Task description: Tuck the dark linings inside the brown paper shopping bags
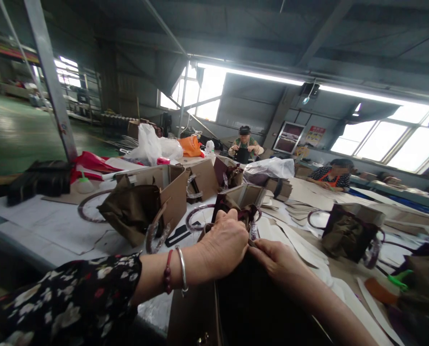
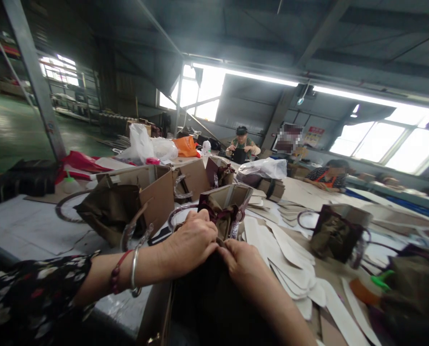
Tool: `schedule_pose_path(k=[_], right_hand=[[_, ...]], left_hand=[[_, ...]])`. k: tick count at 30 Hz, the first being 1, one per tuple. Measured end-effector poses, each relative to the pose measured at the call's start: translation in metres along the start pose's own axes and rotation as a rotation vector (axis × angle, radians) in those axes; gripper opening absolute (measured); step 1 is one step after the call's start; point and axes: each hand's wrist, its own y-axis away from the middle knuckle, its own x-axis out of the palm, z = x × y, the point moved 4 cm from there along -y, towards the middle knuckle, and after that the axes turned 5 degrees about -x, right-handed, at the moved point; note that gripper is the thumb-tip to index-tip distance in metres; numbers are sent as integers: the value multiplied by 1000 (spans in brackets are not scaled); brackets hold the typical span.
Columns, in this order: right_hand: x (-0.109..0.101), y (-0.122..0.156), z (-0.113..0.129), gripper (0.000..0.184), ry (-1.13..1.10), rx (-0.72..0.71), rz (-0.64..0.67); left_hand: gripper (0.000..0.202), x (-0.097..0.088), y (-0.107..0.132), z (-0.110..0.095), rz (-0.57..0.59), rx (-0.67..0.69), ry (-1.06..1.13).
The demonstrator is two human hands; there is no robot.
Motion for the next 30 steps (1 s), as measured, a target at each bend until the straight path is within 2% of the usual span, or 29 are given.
schedule_pose_path(k=[4, 9, 18, 30], right_hand=[[5, -5, 0, 25, 3, 16, -9], [4, -3, 2, 25, 57, 24, -13], [4, -6, 4, 30, 26, 28, 2], [6, -6, 6, 27, 93, 52, -25]], left_hand=[[14, -3, 3, 10, -1, 37, 36], [17, -3, 3, 21, -26, 15, 38], [19, -1, -2, 16, 10, -35, 11], [18, -2, -3, 14, -14, -6, -39]])
